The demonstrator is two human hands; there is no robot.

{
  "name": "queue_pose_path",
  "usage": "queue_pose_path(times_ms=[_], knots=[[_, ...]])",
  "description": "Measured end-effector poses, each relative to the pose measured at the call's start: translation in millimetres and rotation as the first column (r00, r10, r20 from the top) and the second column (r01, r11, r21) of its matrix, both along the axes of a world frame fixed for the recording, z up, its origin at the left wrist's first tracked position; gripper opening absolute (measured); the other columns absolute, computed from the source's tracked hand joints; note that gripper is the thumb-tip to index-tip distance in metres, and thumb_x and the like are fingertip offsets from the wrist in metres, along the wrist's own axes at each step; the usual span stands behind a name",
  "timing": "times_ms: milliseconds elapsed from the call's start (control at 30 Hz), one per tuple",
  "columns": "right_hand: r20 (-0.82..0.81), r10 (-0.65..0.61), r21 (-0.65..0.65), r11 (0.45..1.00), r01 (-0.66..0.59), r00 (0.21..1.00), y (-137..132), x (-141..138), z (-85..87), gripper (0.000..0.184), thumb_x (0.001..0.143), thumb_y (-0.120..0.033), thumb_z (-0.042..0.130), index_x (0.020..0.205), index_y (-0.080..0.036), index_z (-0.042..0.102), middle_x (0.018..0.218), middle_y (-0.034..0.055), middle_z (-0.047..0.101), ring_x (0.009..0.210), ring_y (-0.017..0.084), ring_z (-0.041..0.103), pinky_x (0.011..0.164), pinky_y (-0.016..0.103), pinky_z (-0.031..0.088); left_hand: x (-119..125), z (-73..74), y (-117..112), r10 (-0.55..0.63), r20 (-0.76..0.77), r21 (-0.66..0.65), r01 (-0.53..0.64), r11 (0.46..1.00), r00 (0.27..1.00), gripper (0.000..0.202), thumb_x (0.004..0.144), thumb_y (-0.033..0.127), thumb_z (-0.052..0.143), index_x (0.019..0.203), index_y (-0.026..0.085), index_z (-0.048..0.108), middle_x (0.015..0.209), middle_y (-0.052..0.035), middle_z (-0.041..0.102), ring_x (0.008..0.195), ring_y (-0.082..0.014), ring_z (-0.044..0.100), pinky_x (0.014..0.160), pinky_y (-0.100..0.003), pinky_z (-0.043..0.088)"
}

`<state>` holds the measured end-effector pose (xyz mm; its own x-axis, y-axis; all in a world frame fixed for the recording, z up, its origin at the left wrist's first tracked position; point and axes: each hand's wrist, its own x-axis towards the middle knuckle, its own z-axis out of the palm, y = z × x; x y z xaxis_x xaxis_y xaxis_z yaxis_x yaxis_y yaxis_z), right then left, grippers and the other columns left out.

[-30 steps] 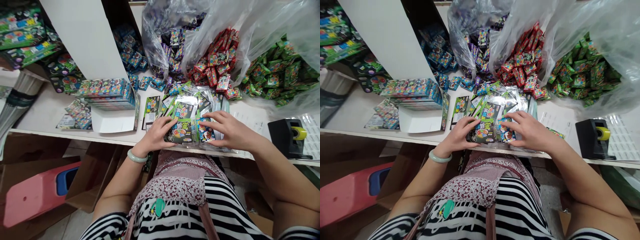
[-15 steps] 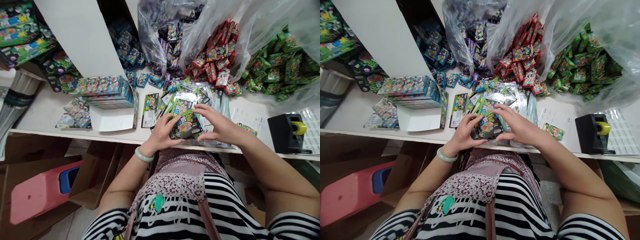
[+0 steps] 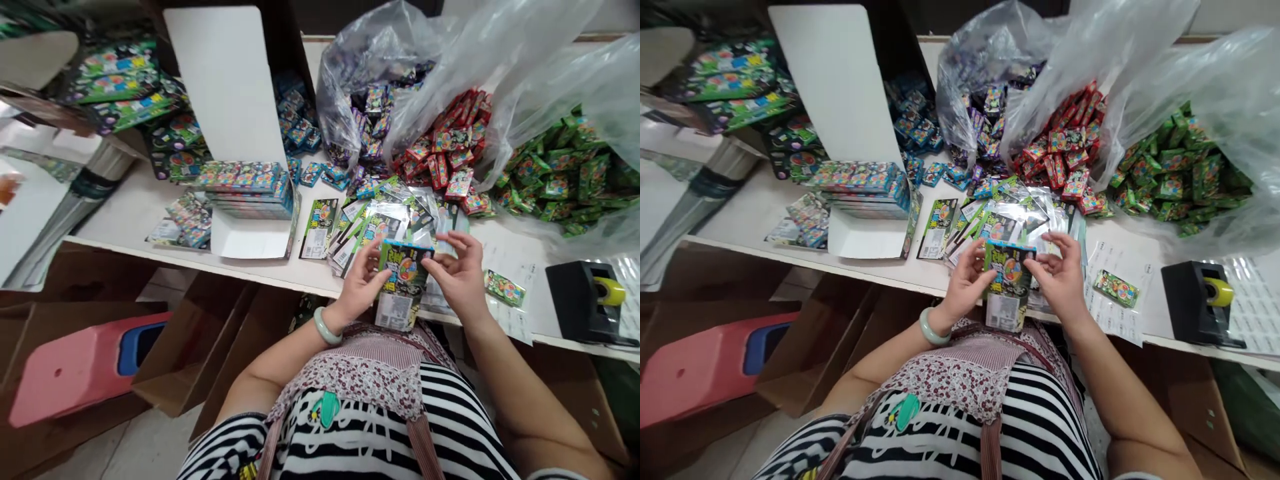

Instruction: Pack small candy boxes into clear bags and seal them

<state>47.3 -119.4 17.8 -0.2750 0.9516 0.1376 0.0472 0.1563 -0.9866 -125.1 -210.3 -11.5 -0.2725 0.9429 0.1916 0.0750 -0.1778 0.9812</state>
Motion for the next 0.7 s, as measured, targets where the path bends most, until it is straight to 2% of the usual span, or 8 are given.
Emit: queue_pose_path(times_ms=[133,200,267,367,433,533,600,700], knots=[[-0.066,-0.118,-0.149,0.983,0.107,0.991,-15.0,-0.3,-37.3,0.04,0.079,-0.035,0.075,0.113,-0.027,0.055,0.1,0.0026,0.068,0.08,0.015,0.068,0.073,0.031,0.06,-6.5,-9.1,-7.5,-0.087,0.051,-0.081,0.091,0.993,0.995,0.064,0.089,0.041,0.067,0.147,0.029,0.043,0.12,-0.0085,0.061,0.098,-0.0188,0.064,0.081,-0.032,0.057],[-0.019,-0.124,-0.11,0.986,0.122,0.992,-20.3,-0.1,-43.1,0.035,0.083,-0.037,0.072,0.114,-0.027,0.061,0.1,0.0044,0.069,0.088,0.018,0.069,0.078,0.036,0.06,-12.5,-7.1,-9.6,-0.163,0.059,-0.102,0.168,0.98,0.985,0.067,0.087,0.04,0.07,0.148,0.03,0.042,0.118,-0.0076,0.062,0.097,-0.0189,0.064,0.08,-0.031,0.056],[0.079,-0.054,0.033,0.998,0.052,0.995,-21.5,0.7,-39.5,0.029,0.087,-0.036,0.069,0.115,-0.029,0.066,0.109,0.0069,0.07,0.098,0.022,0.068,0.086,0.044,0.059,-17.4,-3.8,-9.7,-0.197,0.072,-0.115,0.205,0.972,0.978,0.065,0.085,0.039,0.072,0.144,0.03,0.045,0.115,-0.0068,0.064,0.094,-0.0183,0.065,0.076,-0.029,0.055],[0.248,0.102,0.22,0.963,-0.158,0.963,-15.2,0.6,-26.9,0.023,0.09,-0.035,0.064,0.111,-0.032,0.071,0.11,0.007,0.071,0.101,0.025,0.067,0.086,0.047,0.058,-21.6,0.8,-5.1,-0.062,0.067,-0.088,0.067,0.994,0.996,0.039,0.086,0.04,0.071,0.121,0.024,0.061,0.104,-0.006,0.065,0.091,-0.0177,0.064,0.077,-0.029,0.054],[0.258,0.167,0.185,0.958,-0.219,0.951,-8.1,-1.8,-18.9,0.018,0.091,-0.037,0.063,0.103,-0.03,0.074,0.102,0.0064,0.072,0.093,0.024,0.068,0.076,0.041,0.06,-23.5,5.1,0.0,0.047,0.081,-0.032,-0.045,0.998,0.996,0.023,0.088,0.041,0.069,0.097,0.02,0.066,0.1,-0.0066,0.067,0.094,-0.0181,0.065,0.084,-0.032,0.053],[0.16,0.212,0.049,0.974,-0.222,0.964,0.8,-6.6,-8.9,0.019,0.09,-0.042,0.063,0.088,-0.026,0.073,0.094,0.0049,0.072,0.077,0.019,0.067,0.059,0.031,0.055,-26.7,14.6,6.2,0.046,0.133,0.021,-0.049,0.999,0.99,0.024,0.087,0.041,0.071,0.08,0.018,0.064,0.097,-0.0071,0.071,0.096,-0.0184,0.067,0.088,-0.035,0.053],[0.154,0.217,0.07,0.971,-0.23,0.964,3.3,-8.6,-3.2,0.02,0.09,-0.042,0.063,0.087,-0.025,0.074,0.093,0.0047,0.072,0.077,0.018,0.066,0.062,0.032,0.055,-28.9,20.5,7.5,0.027,0.144,0.018,-0.03,0.999,0.989,0.024,0.085,0.039,0.074,0.08,0.018,0.065,0.096,-0.0067,0.073,0.095,-0.0179,0.068,0.088,-0.035,0.054],[0.213,0.231,0.147,0.953,-0.265,0.949,2.9,-9.9,1.5,0.019,0.09,-0.039,0.063,0.086,-0.024,0.075,0.092,0.0057,0.072,0.09,0.02,0.067,0.079,0.037,0.056,-30.7,24.9,5.7,0.033,0.142,-0.026,-0.03,0.999,0.989,0.023,0.084,0.038,0.075,0.079,0.017,0.066,0.096,-0.0068,0.074,0.094,-0.0174,0.069,0.088,-0.035,0.055]])
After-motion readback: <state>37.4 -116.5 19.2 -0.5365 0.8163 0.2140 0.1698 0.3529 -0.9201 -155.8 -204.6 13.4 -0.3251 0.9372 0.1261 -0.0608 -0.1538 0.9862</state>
